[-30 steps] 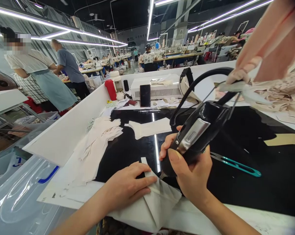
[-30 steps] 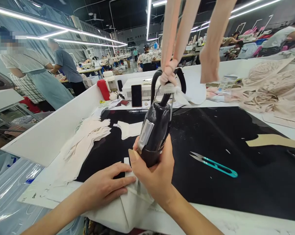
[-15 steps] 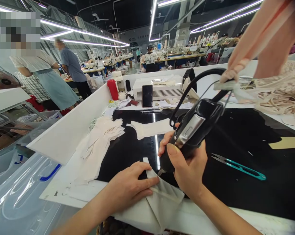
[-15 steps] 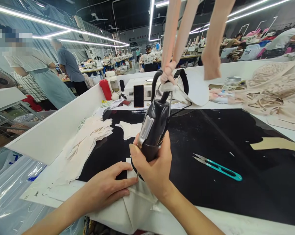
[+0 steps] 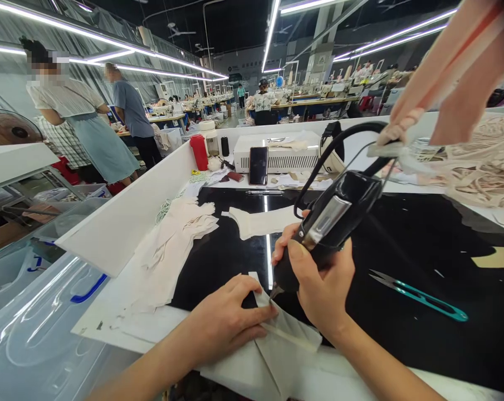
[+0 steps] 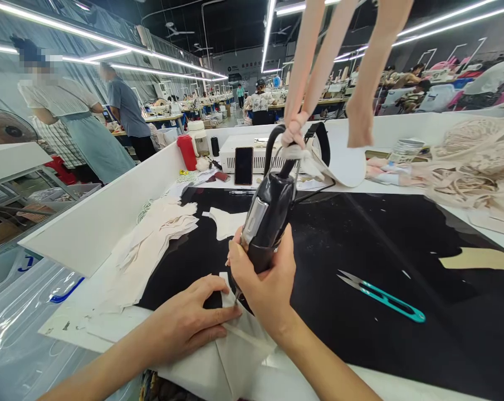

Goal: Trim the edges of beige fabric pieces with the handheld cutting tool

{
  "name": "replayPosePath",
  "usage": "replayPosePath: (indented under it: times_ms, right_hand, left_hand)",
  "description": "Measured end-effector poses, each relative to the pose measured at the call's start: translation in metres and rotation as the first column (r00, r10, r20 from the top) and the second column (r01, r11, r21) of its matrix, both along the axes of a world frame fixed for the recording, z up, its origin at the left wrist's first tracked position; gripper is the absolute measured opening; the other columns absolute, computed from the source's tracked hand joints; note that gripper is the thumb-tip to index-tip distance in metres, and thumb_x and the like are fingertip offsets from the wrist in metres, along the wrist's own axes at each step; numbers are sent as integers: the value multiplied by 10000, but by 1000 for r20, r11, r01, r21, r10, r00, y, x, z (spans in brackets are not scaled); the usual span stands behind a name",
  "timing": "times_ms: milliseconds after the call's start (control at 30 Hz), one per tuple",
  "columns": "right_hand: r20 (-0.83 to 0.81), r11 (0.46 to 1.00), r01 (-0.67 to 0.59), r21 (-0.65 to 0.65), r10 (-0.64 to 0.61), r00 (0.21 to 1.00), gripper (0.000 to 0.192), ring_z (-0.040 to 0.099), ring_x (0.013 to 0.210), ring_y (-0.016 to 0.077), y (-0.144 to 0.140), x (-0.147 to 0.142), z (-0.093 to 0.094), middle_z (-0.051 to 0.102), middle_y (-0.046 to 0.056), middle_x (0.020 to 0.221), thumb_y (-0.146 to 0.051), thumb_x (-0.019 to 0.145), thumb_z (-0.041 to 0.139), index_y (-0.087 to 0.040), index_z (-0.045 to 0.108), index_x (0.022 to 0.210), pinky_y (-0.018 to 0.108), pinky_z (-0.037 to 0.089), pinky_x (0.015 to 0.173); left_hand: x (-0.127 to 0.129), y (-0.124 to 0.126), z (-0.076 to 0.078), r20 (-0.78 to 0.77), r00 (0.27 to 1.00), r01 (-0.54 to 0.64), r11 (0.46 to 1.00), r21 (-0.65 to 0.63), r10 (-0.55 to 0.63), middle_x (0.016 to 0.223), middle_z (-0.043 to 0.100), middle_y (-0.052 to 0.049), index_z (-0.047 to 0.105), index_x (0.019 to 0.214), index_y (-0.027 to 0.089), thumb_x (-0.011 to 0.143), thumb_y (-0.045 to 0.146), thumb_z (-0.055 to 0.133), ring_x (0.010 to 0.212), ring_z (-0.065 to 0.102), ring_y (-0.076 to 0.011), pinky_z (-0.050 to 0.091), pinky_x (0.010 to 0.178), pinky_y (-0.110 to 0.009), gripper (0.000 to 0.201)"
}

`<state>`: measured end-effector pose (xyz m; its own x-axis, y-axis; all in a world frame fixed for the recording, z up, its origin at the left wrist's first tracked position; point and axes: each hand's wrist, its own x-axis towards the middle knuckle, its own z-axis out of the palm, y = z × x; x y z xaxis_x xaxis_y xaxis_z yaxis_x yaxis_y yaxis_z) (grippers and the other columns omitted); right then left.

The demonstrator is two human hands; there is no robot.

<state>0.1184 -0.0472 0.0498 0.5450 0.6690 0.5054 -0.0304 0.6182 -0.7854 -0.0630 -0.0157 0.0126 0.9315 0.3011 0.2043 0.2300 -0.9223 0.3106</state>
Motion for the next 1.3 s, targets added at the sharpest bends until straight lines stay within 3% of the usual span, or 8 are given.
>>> replayPosePath:
  times_ms: [200, 467, 667, 867, 967, 1067, 1167, 1300]
  right_hand:
    - [-15, 999, -4, 44, 5, 1000, 308, 636, 586, 116, 5, -1, -2, 679, -62, 833, -199, 866, 730, -273, 527, 1086, 281, 572, 551]
    - [28, 1000, 19, 1, -19, 999, 286, 608, 558, 119, 9, -3, 4, 650, -72, 793, -238, 856, 720, -265, 505, 1042, 290, 571, 534]
    - [158, 994, 105, -35, -99, 983, 381, 634, 727, 162, 0, 32, 6, 653, -29, 920, -378, 848, 802, -282, 501, 1061, 364, 582, 732]
    - [323, 945, 269, -187, -199, 925, 521, 675, 998, 249, -11, 77, 3, 687, 46, 1170, -527, 895, 724, -287, 513, 1307, 443, 579, 904]
    - [433, 899, 355, -257, -221, 874, 554, 685, 1043, 270, -19, 97, 0, 705, 65, 1201, -594, 921, 660, -280, 522, 1356, 455, 573, 931]
    - [575, 867, 390, -310, -156, 803, 484, 688, 1081, 282, -31, 120, -11, 708, 59, 1215, -635, 949, 581, -302, 587, 1300, 462, 575, 962]
    - [733, 798, 495, -344, -101, 672, 584, 707, 1045, 312, -47, 154, -38, 701, 66, 1241, -727, 886, 605, -324, 617, 1310, 489, 607, 919]
    - [886, 784, 567, -252, -49, 461, 741, 664, 1214, 402, -74, 212, -90, 710, 140, 1300, -812, 851, 560, -250, 673, 1321, 562, 589, 993]
  left_hand:
    - [1, -1, -1, 16, 1000, -11, 1000, -10, 11, 1310, 515, -120, 643, 1354, 262, 1060, 323, 557, 1225, 546, -268, 530, 1055, -404, 313]
    - [-2, 1, 0, 2, 1000, -20, 999, -43, 20, 1343, 521, -115, 628, 1392, 287, 1038, 269, 597, 1254, 547, -278, 528, 1071, -440, 356]
    - [-6, 3, -3, 56, 994, -86, 994, -72, 90, 1409, 511, -97, 668, 1326, 281, 1067, 242, 536, 1300, 552, -246, 511, 1103, -388, 294]
    - [15, -5, -3, 164, 981, -100, 995, -16, 102, 1271, 619, -76, 678, 1192, 208, 1065, 183, 524, 1194, 607, -213, 513, 1066, -357, 201]
    - [32, -11, -5, 118, 988, -102, 994, -26, 104, 1201, 646, -56, 662, 1128, 192, 1008, 159, 638, 1111, 631, -209, 531, 1005, -351, 127]
    - [44, -15, -8, 72, 987, -140, 990, -28, 142, 1153, 647, -34, 642, 1051, 184, 928, 133, 746, 1075, 635, -206, 539, 957, -331, 169]
    - [51, -14, -12, 44, 985, -164, 986, -31, 166, 1106, 645, -8, 612, 966, 184, 906, 118, 770, 1024, 636, -176, 534, 905, -282, 182]
    - [53, -13, -16, 6, 985, -173, 984, 45, 173, 1001, 646, 1, 578, 918, 179, 886, 93, 776, 925, 626, -171, 516, 840, -273, 218]
